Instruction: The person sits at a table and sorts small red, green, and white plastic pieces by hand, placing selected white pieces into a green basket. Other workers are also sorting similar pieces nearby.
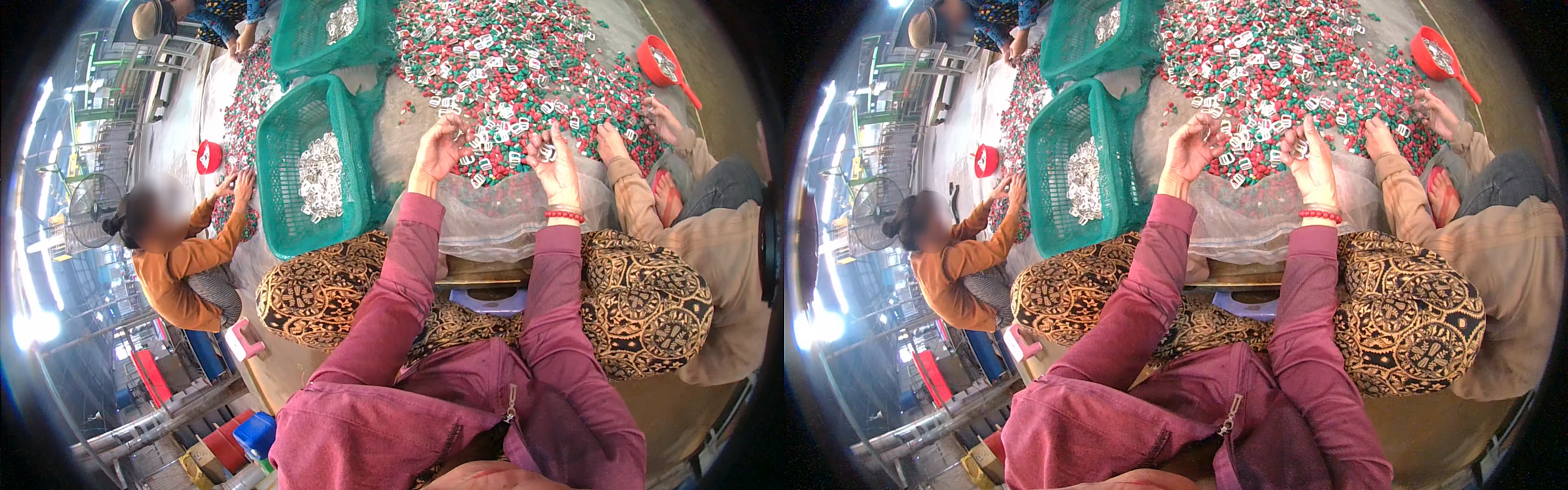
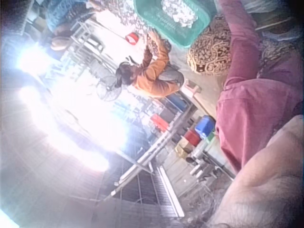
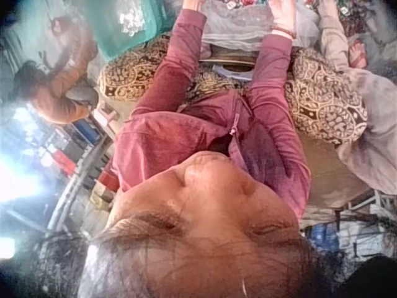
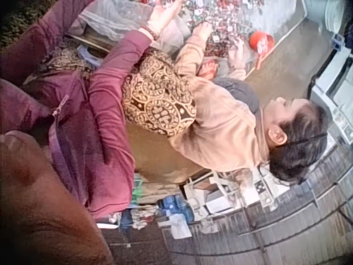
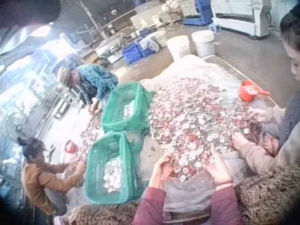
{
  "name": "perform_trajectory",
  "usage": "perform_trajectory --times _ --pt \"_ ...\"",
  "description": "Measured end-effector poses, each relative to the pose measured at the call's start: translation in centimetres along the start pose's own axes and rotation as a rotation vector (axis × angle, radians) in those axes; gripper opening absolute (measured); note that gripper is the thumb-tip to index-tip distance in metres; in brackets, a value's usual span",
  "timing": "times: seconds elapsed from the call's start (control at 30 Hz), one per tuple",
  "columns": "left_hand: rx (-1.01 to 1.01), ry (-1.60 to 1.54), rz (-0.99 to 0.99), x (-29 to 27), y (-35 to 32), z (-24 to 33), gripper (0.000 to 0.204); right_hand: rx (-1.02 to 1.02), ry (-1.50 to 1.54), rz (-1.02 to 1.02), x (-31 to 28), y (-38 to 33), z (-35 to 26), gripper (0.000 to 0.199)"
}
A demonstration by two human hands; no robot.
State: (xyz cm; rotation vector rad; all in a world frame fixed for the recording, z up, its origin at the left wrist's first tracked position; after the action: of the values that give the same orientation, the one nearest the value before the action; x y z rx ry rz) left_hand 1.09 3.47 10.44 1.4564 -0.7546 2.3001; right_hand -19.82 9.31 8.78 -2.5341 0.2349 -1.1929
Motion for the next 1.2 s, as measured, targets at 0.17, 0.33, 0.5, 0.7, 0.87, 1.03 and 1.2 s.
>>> perform_trajectory --times 0.17,0.33,0.5,0.7,0.87,1.03,1.2 --pt "0.188 1.442 0.325 -5.9 2.7 -2.0 0.038 -0.278 -0.973 0.304 -7.0 4.0 3.9 0.028" --pt "0.115 2.048 0.466 -6.9 1.5 -6.1 0.041 -0.196 -1.682 0.480 -4.9 3.1 7.3 0.037" --pt "0.147 1.781 0.502 -8.6 1.7 -3.8 0.039 -0.143 -1.643 0.528 -5.6 2.5 8.3 0.033" --pt "0.187 1.444 0.553 -9.3 0.6 -0.5 0.043 -0.176 -1.502 0.525 -7.2 2.7 8.7 0.025" --pt "-0.203 1.930 0.466 -7.1 -1.0 -3.2 0.048 0.039 -0.092 0.314 -7.6 1.9 7.4 0.013" --pt "-0.007 2.014 0.508 -8.5 -0.8 -4.3 0.044 -0.005 -0.181 0.302 -3.6 0.8 3.9 0.017" --pt "-0.018 0.739 0.491 -8.3 0.3 -0.4 0.025 0.009 -0.728 0.023 -1.4 2.1 4.7 0.023"
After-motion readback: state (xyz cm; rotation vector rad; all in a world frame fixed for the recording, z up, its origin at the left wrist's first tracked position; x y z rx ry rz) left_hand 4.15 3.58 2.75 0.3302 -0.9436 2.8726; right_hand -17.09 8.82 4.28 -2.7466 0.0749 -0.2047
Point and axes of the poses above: each hand's wrist, its own y-axis towards the middle knuckle, its own x-axis out of the palm, z = x × y, the point moved 4 cm from there along y, towards the middle knuckle, and after that the axes turned 13 degrees about -y, right-handed, at the moved point
